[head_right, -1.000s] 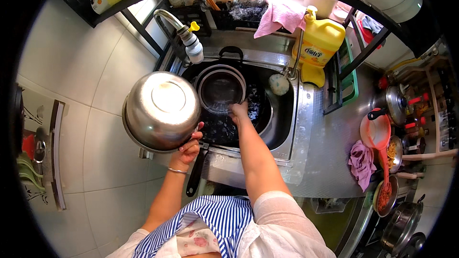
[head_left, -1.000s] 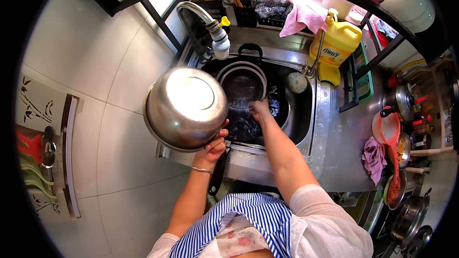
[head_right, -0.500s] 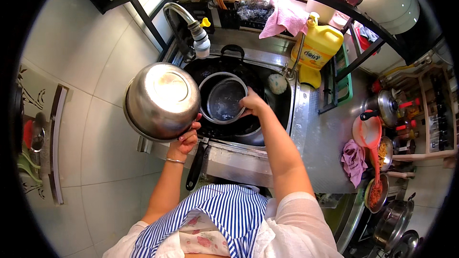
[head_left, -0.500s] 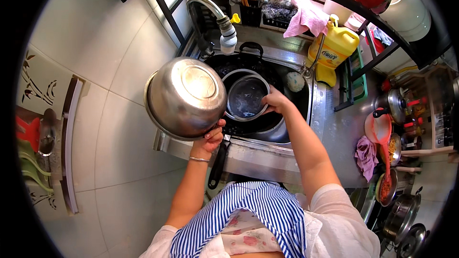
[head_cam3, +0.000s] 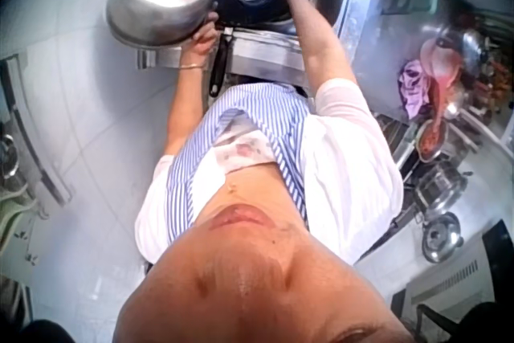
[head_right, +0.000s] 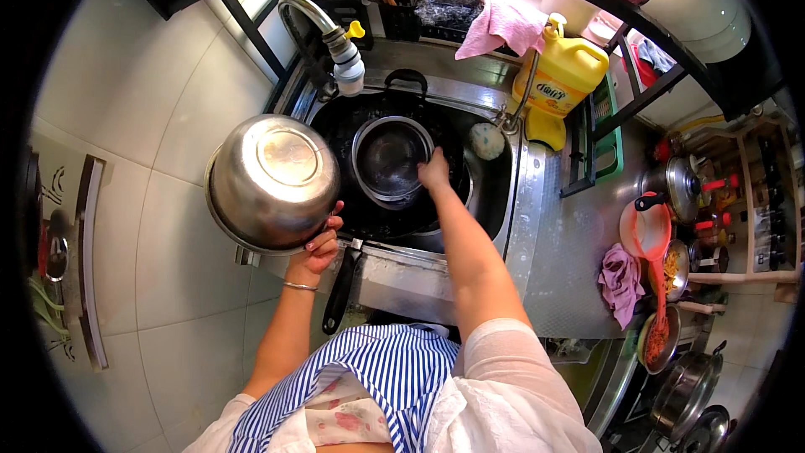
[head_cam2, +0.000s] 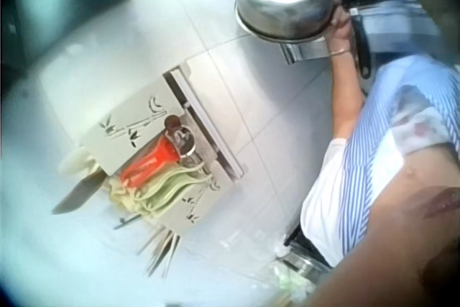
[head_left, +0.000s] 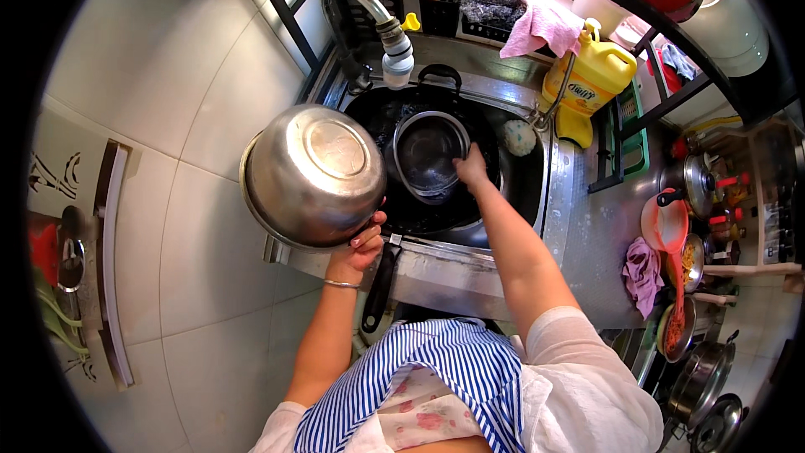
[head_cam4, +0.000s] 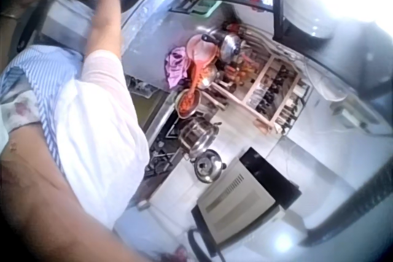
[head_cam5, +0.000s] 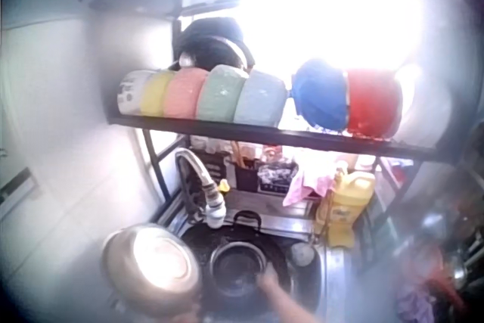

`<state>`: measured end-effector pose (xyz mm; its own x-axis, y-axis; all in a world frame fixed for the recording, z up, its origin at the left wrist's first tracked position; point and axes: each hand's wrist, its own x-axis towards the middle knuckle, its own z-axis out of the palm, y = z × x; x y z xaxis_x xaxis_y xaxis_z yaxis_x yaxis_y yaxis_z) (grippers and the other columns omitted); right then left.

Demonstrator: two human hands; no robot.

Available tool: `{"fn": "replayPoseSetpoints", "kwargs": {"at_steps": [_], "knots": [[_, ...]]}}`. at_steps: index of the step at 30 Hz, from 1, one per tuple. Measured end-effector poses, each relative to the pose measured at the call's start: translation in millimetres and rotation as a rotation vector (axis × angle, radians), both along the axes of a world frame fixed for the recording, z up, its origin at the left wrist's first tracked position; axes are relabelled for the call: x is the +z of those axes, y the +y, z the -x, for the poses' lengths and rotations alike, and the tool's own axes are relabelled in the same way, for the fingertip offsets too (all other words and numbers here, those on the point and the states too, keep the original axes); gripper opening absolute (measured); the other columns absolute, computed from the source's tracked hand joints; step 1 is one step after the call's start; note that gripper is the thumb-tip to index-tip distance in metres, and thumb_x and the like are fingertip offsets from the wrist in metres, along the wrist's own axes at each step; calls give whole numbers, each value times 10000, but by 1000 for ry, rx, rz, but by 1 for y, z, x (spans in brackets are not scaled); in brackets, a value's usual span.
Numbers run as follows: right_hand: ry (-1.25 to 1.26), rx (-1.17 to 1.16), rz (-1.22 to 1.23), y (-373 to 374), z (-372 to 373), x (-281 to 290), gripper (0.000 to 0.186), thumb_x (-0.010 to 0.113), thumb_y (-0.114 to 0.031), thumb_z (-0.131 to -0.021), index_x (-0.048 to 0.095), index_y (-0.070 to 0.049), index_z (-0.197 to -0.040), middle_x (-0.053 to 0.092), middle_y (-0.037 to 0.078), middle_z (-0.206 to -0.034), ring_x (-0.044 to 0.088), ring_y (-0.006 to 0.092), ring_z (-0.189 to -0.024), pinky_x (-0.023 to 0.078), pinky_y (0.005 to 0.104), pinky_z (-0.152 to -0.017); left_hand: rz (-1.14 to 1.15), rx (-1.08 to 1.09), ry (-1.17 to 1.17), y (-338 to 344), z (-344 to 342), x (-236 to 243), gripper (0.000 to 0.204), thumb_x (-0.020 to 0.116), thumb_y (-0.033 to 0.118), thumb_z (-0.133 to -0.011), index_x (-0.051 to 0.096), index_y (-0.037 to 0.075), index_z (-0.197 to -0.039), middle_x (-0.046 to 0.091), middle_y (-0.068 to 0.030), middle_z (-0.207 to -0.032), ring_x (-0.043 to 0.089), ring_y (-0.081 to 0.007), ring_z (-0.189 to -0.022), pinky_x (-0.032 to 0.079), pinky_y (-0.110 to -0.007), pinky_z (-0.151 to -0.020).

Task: The person washes metal basins and a colander in the sink and places them on a rack, then wipes the countertop, stovetop, and a wooden cutting board with a cloth before scrubbing the inside of a wok.

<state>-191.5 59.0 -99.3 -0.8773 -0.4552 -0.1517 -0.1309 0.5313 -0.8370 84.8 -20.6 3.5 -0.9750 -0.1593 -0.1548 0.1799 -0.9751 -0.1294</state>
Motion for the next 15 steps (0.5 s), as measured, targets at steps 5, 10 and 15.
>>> {"fn": "replayPoseSetpoints", "kwargs": {"at_steps": [5, 10, 15], "knots": [[-512, 129, -102, -14, -25, 1, 344, 645, -84, -724, 494, 37, -1009, 601, 158, -744, 590, 243, -554, 455, 333, -407, 59, 2, -48, -3, -3, 6, 412, 369, 169, -917, 351, -74, -1249, 482, -141, -856, 349, -74, -375, 232, -206, -364], [-1171, 166, -55, -19, -17, -6, 237, 594, -72, -789, 536, -20, -1013, 617, 131, -782, 609, 220, -559, 474, 330, -422, 92, -18, -86, -2, 2, 12, 405, 361, 165, -921, 354, -72, -1248, 480, -138, -857, 340, -75, -371, 232, -203, -356], [-889, 216, -219, -12, -14, 18, 203, 577, -63, -767, 532, -7, -956, 585, 116, -644, 551, 181, -449, 450, 304, -381, 162, -18, -67, -6, -5, 9, 391, 458, 164, -877, 421, -53, -1201, 497, -151, -883, 330, -49, -389, 230, -174, -372]]}}
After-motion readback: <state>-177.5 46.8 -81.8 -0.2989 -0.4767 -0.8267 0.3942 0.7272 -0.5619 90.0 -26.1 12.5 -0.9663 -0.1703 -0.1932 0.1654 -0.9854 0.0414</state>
